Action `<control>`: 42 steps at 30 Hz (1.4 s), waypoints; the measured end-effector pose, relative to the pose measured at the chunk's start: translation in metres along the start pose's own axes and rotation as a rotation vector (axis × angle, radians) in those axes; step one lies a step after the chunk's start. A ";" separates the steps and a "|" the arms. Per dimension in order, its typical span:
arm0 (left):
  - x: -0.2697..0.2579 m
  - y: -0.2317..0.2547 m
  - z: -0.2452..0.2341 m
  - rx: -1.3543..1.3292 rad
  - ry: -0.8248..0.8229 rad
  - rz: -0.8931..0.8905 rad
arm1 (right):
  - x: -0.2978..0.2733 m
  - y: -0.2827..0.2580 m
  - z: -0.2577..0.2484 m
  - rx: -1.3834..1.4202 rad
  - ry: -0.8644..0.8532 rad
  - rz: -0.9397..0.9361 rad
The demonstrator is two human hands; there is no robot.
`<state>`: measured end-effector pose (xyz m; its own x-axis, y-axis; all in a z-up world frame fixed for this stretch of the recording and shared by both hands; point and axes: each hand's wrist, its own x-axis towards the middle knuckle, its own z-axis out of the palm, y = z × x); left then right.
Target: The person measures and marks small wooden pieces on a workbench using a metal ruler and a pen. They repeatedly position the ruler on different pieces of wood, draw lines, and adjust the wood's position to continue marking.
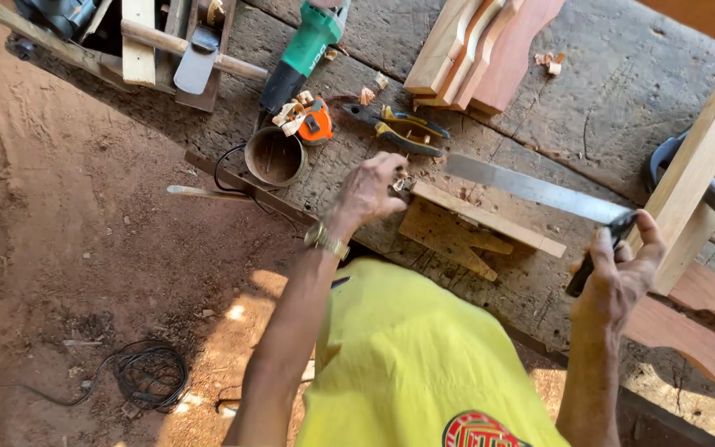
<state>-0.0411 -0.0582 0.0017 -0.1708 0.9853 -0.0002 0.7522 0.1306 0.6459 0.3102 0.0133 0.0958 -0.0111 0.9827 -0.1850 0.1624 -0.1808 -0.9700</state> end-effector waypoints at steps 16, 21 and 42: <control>-0.088 0.147 -0.068 -1.148 0.206 -0.235 | -0.112 -0.020 0.181 -0.352 -0.080 -0.825; -0.106 0.087 -0.096 -1.318 0.351 -0.285 | -0.118 0.002 0.216 -0.303 0.048 -0.891; 0.037 -0.005 -0.055 -0.059 -0.045 0.466 | -0.120 0.019 0.113 0.021 0.261 -0.218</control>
<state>-0.0860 -0.0287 0.0400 0.2057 0.9413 0.2679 0.7047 -0.3324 0.6269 0.2032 -0.1123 0.0812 0.2097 0.9752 0.0707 0.1633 0.0364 -0.9859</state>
